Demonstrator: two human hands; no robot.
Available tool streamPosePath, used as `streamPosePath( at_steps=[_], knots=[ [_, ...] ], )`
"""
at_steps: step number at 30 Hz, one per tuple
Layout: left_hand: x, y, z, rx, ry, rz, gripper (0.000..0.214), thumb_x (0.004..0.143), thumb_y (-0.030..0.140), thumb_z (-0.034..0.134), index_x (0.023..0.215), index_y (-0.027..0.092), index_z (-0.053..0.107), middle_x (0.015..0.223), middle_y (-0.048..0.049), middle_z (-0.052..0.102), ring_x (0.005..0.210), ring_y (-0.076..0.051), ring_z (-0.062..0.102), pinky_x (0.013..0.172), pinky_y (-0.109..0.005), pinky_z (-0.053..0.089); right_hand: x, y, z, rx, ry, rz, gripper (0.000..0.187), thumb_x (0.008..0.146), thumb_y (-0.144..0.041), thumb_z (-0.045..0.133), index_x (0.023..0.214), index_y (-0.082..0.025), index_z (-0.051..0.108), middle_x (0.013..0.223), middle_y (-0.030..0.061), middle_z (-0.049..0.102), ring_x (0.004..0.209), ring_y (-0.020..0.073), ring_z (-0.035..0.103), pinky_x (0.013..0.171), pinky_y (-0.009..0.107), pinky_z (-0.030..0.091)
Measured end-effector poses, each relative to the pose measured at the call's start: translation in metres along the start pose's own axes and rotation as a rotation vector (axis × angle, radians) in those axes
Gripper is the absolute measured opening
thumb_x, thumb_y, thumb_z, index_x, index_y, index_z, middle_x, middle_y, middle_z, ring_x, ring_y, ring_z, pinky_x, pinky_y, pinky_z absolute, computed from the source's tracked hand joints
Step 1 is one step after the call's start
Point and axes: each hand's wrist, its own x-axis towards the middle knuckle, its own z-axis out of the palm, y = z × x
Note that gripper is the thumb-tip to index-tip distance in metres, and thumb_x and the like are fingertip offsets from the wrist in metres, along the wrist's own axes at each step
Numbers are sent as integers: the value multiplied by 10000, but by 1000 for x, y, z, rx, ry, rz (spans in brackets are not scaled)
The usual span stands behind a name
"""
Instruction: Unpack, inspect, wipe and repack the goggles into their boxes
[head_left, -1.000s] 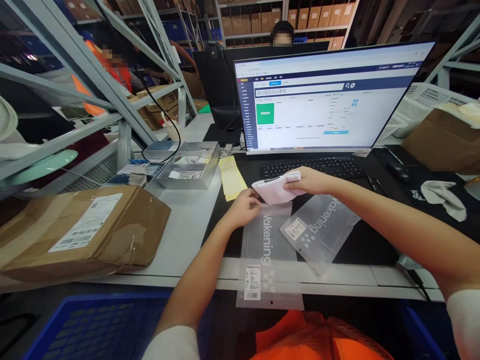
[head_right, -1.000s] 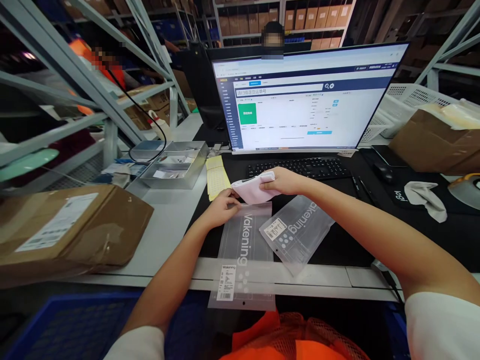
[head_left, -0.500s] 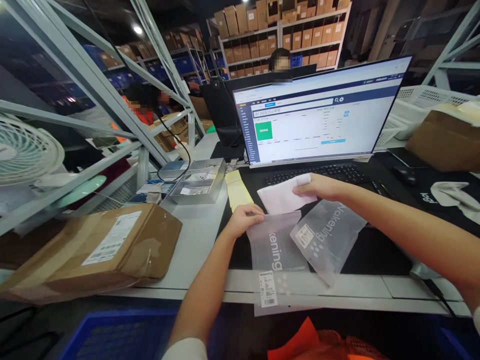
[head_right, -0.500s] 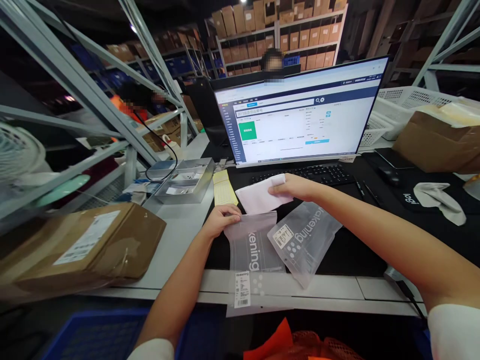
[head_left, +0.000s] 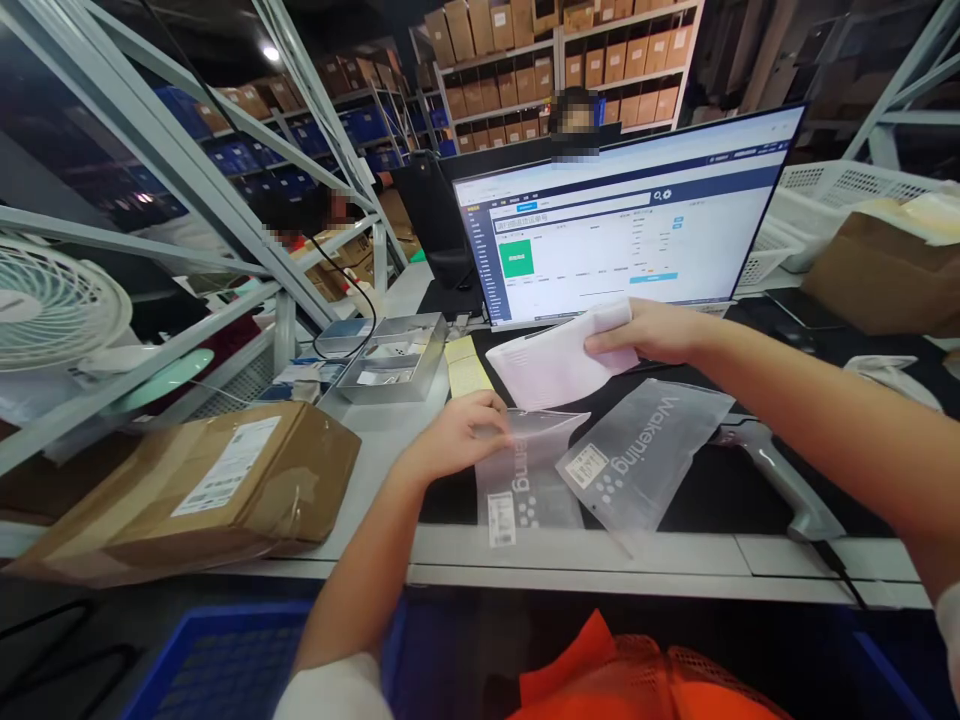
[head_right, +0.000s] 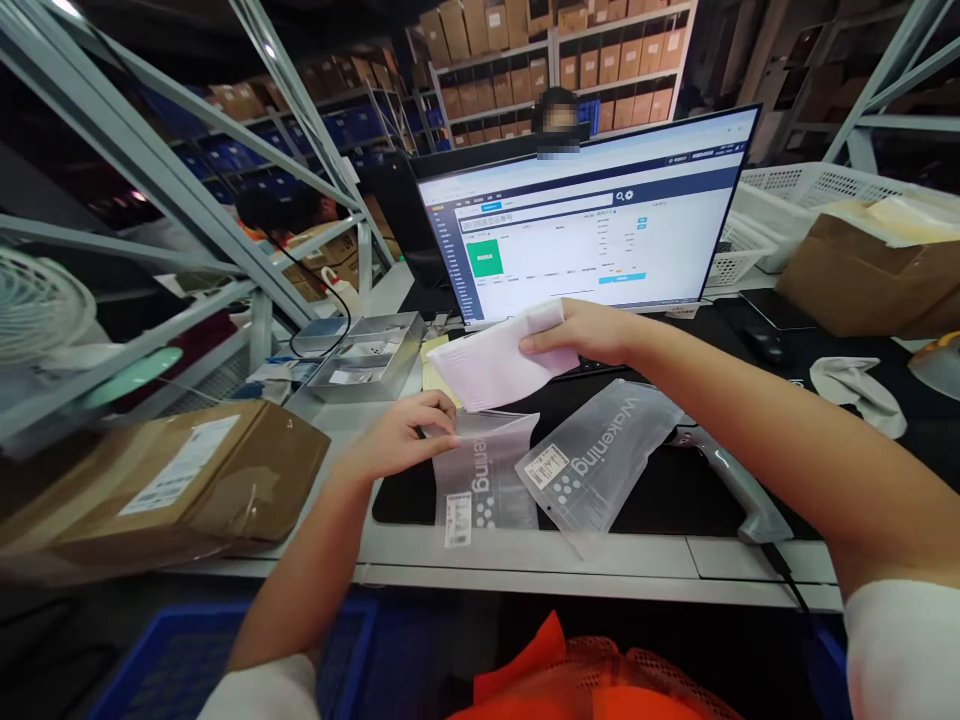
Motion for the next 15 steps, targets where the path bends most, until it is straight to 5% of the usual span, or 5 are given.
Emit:
streamPosePath(
  at_steps=[8, 10, 13, 15],
  knots=[
    [11, 68, -63, 205, -11, 124, 260, 840, 495, 743, 759, 253, 794, 933, -40, 658, 895, -209, 639, 821, -317, 508, -30, -82, -3, -480, -35, -108, 349, 685, -423, 840, 848, -119, 790, 882, 4, 730, 893, 227, 686, 813, 325, 525],
    [14, 79, -71, 246, -23, 135, 245, 837, 486, 750, 768, 256, 798, 947, -32, 647, 881, -196, 633, 795, -301, 497, -30, -98, -8, -606, 15, -80, 416, 798, -482, 714, 862, -77, 785, 956, -8, 721, 961, 223, 692, 856, 320, 499],
    [19, 97, -75, 276, -58, 132, 218, 833, 456, 758, 764, 253, 796, 979, -29, 643, 877, -179, 623, 768, -281, 487, -24, -111, -23, -774, 134, -79, 712, 968, -504, 295, 904, 53, 733, 1104, 12, 661, 1036, 194, 675, 864, 315, 436],
    [23, 108, -72, 296, -101, 111, 190, 843, 427, 752, 782, 252, 798, 1010, -33, 641, 906, -178, 617, 793, -283, 486, -20, -117, -31, -863, 229, -151, 641, 959, -540, 426, 852, 11, 734, 1106, 18, 677, 1043, 210, 685, 840, 283, 465]
  ],
)
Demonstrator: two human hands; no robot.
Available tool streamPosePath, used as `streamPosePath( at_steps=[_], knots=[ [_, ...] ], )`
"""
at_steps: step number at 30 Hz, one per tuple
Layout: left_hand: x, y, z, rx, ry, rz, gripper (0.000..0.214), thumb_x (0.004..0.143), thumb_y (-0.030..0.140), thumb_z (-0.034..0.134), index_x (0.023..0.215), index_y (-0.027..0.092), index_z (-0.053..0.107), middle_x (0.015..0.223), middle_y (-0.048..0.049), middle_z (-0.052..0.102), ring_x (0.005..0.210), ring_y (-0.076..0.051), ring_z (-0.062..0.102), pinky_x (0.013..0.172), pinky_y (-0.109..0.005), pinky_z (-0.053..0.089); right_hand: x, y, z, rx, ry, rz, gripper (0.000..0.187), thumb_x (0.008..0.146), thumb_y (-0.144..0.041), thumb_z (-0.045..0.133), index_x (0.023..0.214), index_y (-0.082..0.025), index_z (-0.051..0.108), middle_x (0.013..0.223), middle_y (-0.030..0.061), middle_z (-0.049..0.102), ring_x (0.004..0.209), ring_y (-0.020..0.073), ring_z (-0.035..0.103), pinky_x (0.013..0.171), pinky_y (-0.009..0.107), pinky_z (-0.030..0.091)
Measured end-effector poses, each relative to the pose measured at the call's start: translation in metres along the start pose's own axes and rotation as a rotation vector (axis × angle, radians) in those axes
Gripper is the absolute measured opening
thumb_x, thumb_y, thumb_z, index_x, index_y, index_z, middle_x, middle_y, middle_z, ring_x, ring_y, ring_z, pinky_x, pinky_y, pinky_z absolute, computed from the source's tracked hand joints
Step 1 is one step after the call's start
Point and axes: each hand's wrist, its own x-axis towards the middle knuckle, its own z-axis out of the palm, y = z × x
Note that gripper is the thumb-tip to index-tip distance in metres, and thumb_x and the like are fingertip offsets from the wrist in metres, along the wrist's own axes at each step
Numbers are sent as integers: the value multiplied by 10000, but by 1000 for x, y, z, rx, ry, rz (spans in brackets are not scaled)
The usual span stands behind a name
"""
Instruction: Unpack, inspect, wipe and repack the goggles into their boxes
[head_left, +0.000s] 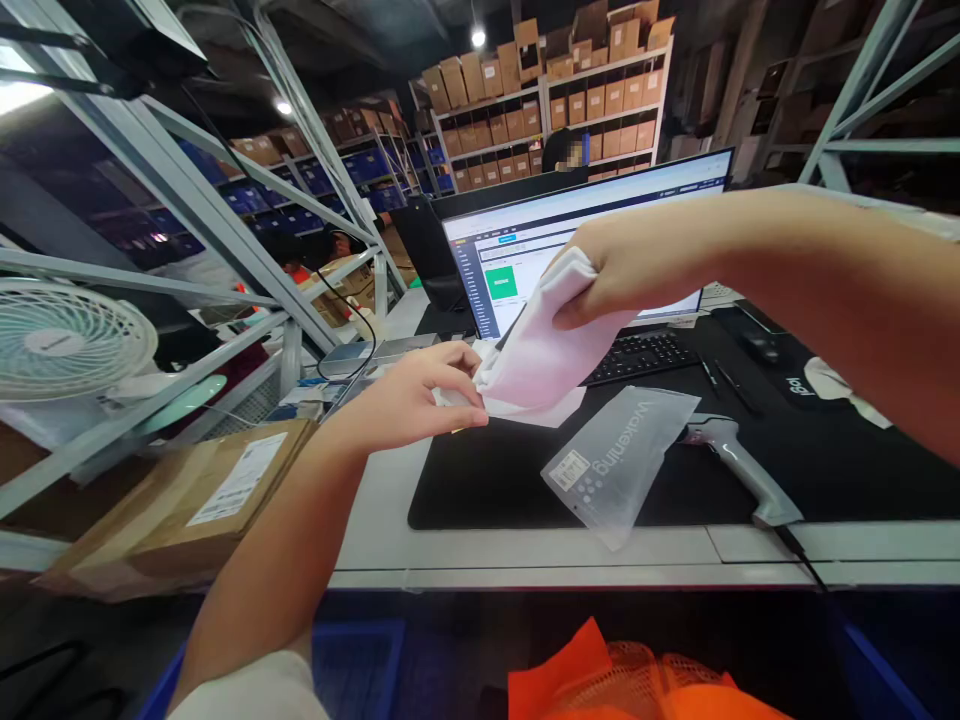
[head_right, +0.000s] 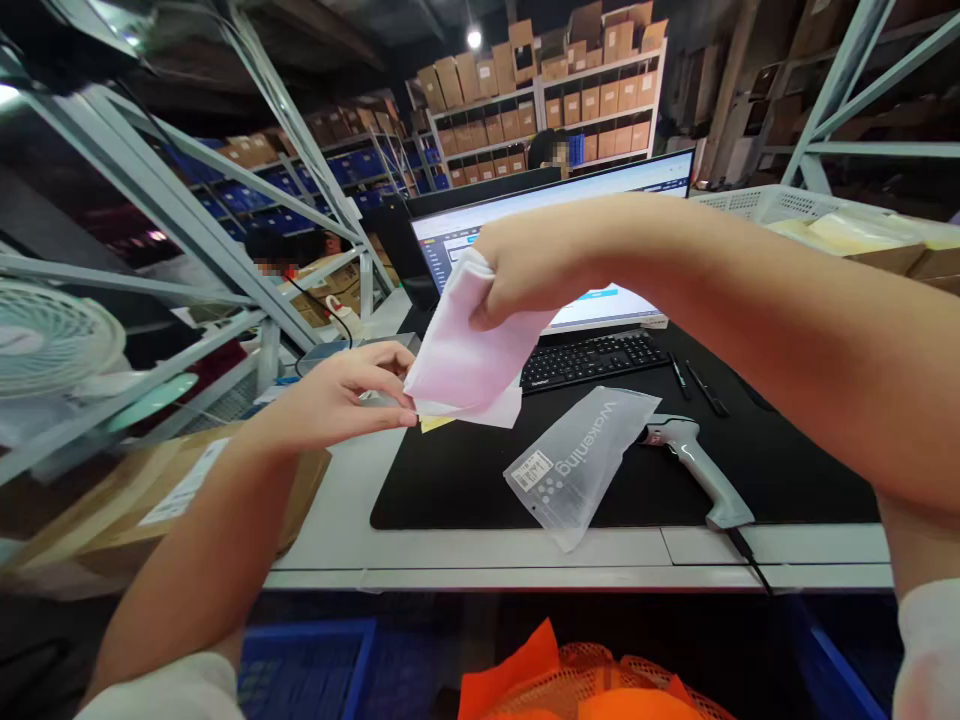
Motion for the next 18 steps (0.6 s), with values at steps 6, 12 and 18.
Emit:
streamPosePath(
  at_steps=[6, 12, 18],
  knots=[
    [14, 21, 14, -15, -54, 26, 115, 844, 369, 762, 823, 261, 797, 1074, -30, 643, 979, -180, 611, 868, -298, 481, -19, -48, 1, -289, -48, -129, 423, 764, -536, 814, 690, -130, 717, 893, 15, 736, 1008, 264, 712, 757, 296, 521],
    [21, 27, 30, -41, 30, 82, 139, 861, 365, 753, 793, 247, 779, 1050, -36, 656, 951, -178, 633, 843, -299, 500, -29, -67, 16, -338, -100, -55, 552, 815, -625, 717, 607, -115, 677, 842, 30, 748, 967, 261, 720, 715, 318, 469],
    [26, 14, 50, -121, 363, 187, 139, 880, 338, 743, 822, 214, 727, 1079, -65, 669, 1020, -200, 655, 912, -337, 526, -38, -53, 26, -81, -64, 3, 365, 806, -439, 802, 634, -137, 692, 805, 40, 727, 897, 244, 710, 664, 304, 471]
  ],
)
